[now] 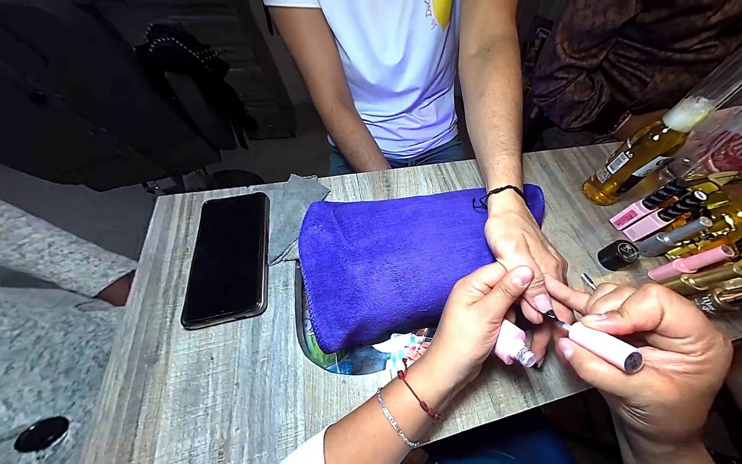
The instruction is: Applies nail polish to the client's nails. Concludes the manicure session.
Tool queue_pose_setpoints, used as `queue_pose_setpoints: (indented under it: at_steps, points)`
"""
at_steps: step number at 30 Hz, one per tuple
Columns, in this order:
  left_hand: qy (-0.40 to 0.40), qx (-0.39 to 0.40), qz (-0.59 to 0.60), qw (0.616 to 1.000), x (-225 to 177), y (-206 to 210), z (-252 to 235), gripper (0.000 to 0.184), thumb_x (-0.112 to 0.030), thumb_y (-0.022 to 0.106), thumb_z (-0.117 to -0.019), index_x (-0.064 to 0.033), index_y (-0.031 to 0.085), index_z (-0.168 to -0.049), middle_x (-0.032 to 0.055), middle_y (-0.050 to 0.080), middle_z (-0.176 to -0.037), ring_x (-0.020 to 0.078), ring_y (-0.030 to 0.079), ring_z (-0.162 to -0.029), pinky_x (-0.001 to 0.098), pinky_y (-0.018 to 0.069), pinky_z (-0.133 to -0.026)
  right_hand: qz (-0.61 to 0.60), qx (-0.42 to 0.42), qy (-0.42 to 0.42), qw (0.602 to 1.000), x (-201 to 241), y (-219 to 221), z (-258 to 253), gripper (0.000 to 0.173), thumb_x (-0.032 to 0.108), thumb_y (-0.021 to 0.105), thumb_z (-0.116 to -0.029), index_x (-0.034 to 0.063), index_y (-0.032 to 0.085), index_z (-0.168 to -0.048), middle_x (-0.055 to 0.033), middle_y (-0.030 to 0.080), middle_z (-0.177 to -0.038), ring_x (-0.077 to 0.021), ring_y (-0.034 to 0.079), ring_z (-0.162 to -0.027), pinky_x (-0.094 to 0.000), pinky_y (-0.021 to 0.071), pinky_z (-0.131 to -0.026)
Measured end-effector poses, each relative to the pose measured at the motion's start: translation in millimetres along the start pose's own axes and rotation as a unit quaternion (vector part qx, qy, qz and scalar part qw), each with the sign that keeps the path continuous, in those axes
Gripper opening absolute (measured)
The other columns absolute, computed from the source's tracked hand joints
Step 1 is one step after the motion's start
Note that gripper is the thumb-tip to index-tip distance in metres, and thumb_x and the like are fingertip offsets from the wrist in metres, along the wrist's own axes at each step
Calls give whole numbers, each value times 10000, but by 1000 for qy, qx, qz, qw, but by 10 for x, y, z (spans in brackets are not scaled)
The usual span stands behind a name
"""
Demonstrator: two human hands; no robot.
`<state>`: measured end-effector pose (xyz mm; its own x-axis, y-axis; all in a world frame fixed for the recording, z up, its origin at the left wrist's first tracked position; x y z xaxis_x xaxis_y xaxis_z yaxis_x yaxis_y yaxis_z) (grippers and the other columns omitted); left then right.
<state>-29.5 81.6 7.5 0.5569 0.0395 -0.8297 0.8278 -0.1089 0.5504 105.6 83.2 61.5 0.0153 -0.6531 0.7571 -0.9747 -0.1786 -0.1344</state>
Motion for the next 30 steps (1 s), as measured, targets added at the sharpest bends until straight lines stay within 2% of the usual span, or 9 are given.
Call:
queue_pose_setpoints:
  at_steps: [2,4,8,12,17,24,26,28,30]
  points:
    - [-2,0,5,1000,7,-5,-3,327,-218,452,-1102,-62,630,-877,47,582,-619,41,522,-472,156,445,-445,-58,-9,23,998,-36,-24,1,306,42,803,-684,222,704,-910,114,654,-789,-45,694,-759,-344,647,-901]
    - [-1,1,2,1000,10,-8,4,329,-222,453,-1102,-62,635,-879,45,593,-634,37,522,-480,155,445,-452,-96,-26,49,994,-70,-44,-5,314,30,810,-707,219,714,-939,91,669,-797,-63,701,-735,-344,658,-854]
    - [-4,2,0,1000,17,-11,14,329,-226,444,-1105,-68,621,-877,36,559,-608,37,497,-459,156,433,-435,-121,-37,73,989,-78,-26,-43,307,-19,788,-729,195,703,-932,61,689,-789,-49,678,-623,-256,648,-624]
    - [0,6,-1,1000,14,-11,11,322,-233,435,-1108,-69,622,-903,41,569,-620,40,508,-465,158,439,-437,-116,-33,80,989,-77,-14,-53,308,-32,787,-730,185,703,-933,50,699,-799,-51,670,-590,-239,631,-553]
    - [-5,2,2,1000,18,-11,11,315,-224,443,-1105,-69,623,-897,38,555,-604,41,504,-462,160,444,-444,-104,-33,83,991,-89,-11,-48,303,-17,802,-720,193,709,-918,56,704,-801,-54,684,-619,-250,645,-600]
    - [5,6,5,1000,10,-10,7,334,-225,437,-1106,-68,625,-879,39,563,-611,42,512,-475,161,450,-457,-108,-15,80,991,-95,-36,-43,292,14,794,-678,200,719,-892,80,669,-783,-65,700,-722,-353,655,-871]
    - [5,6,5,1000,8,-9,7,334,-221,433,-1107,-65,621,-880,39,561,-610,44,511,-471,162,448,-453,-132,-27,83,987,-92,-38,-49,296,-13,781,-690,185,713,-899,62,671,-775,-77,701,-701,-354,665,-826]
    - [0,4,0,1000,10,-12,9,328,-228,428,-1109,-66,620,-896,40,548,-598,44,495,-456,162,434,-437,-140,-43,82,986,-93,-29,-55,313,-42,778,-700,181,710,-909,51,682,-776,-72,691,-651,-305,667,-704]
    - [-4,3,-5,1000,6,-12,13,324,-236,425,-1110,-68,621,-913,38,543,-593,42,485,-449,159,429,-433,-125,-42,80,988,-93,-15,-53,320,-42,783,-705,187,704,-913,54,687,-783,-66,687,-637,-286,664,-679]
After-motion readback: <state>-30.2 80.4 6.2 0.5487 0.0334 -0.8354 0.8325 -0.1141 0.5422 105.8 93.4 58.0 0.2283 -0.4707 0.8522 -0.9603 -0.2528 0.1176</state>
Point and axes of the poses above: each hand's wrist, its own z-axis away from the middle knuckle, its own y-axis out of the palm, x = y × z, the point moved 6 cm from there along -z, towards the middle knuckle
